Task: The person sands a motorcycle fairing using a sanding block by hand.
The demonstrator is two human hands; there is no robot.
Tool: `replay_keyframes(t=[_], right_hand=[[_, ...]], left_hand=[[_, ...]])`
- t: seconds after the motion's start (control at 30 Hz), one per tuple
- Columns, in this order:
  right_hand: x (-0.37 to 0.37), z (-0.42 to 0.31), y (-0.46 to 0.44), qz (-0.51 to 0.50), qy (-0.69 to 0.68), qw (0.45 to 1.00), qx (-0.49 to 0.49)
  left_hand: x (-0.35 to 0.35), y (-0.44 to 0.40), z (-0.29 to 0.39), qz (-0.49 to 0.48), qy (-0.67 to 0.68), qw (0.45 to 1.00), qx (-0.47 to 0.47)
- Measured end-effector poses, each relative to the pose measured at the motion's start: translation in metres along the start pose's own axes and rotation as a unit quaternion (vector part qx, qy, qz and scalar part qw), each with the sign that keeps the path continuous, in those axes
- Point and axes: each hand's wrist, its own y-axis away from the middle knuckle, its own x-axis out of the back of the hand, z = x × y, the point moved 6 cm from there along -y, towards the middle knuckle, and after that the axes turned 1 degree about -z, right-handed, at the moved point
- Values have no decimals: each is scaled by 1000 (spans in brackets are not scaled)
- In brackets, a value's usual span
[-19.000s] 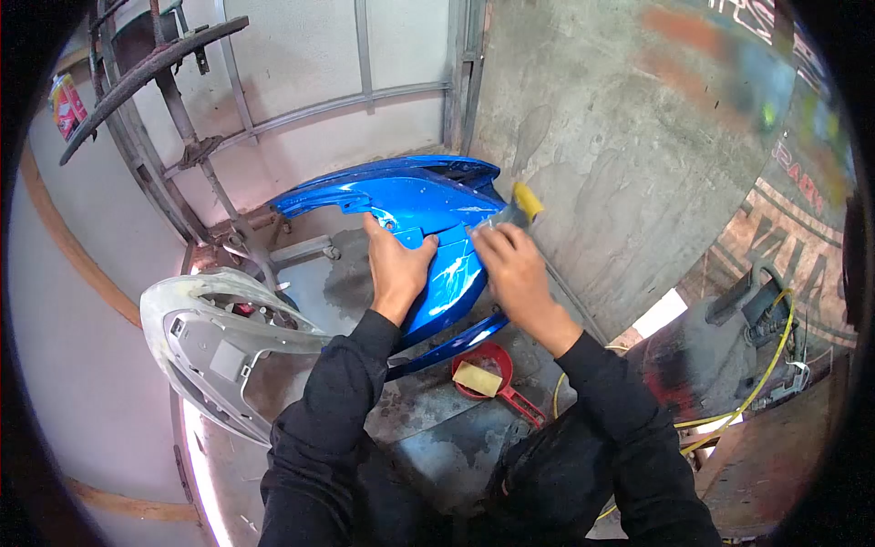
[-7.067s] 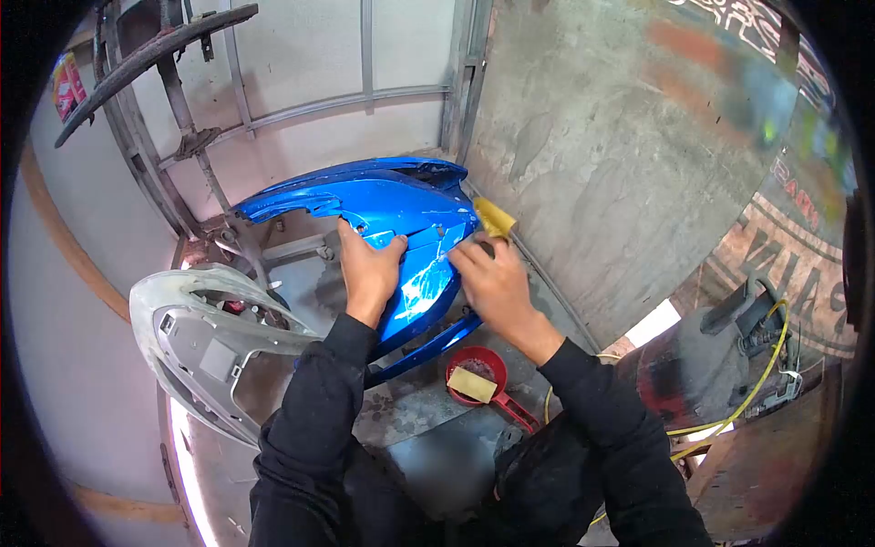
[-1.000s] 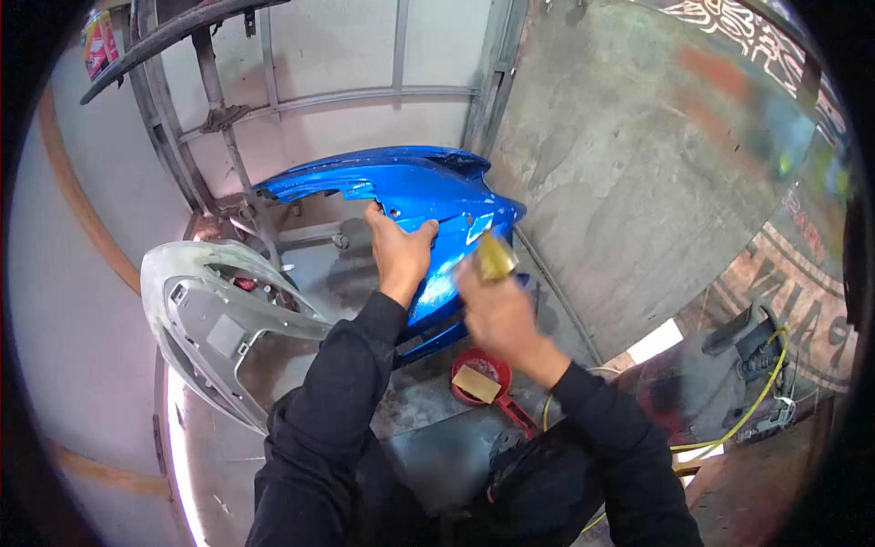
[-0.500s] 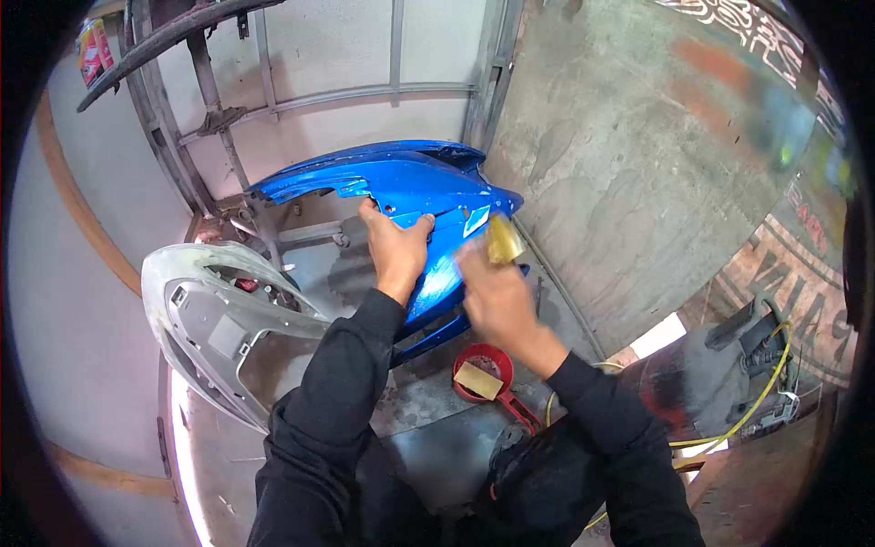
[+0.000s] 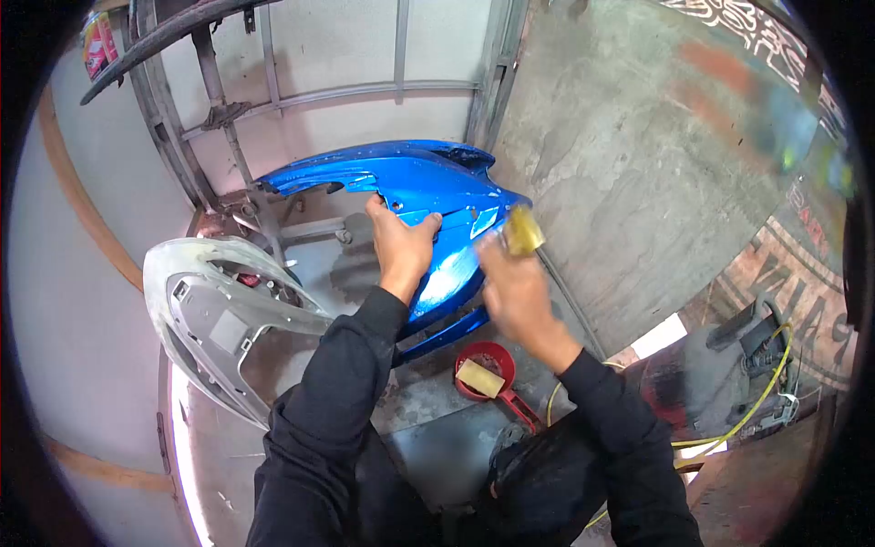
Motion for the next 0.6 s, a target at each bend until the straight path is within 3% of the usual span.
replay_keyframes(t=[0.03,0.1,0.13,0.17,0.23,0.27,0.37,0.43,0.5,0.57,0.6], right_hand=[[-1,-28,12,138,41,969,199],[-13,-55,35,115,30,956,269],[-5,-45,22,153,23,947,280],[-7,-17,12,148,27,971,186],[5,-9,2,160,96,970,155],[-4,-11,6,64,-14,994,89],[-12,-59,36,126,18,955,268],[-3,-23,9,165,32,959,228],[-11,0,5,119,2,983,142],[-6,-50,24,157,29,950,268],[-18,-58,35,90,8,960,265]], left_hand=[[0,-1,5,1,-3,1000,-6],[4,6,10,-1,-15,1000,-14],[1,3,2,-4,-7,1000,-13],[1,2,-4,-3,-9,1000,-7],[1,3,7,-3,-6,1000,8],[-2,0,4,-10,20,1000,21],[3,3,12,13,-14,1000,-13],[5,2,18,16,-17,1000,-12],[3,0,17,26,-16,999,-19],[2,3,21,20,-1,1000,-13],[3,6,23,27,-8,999,-23]])
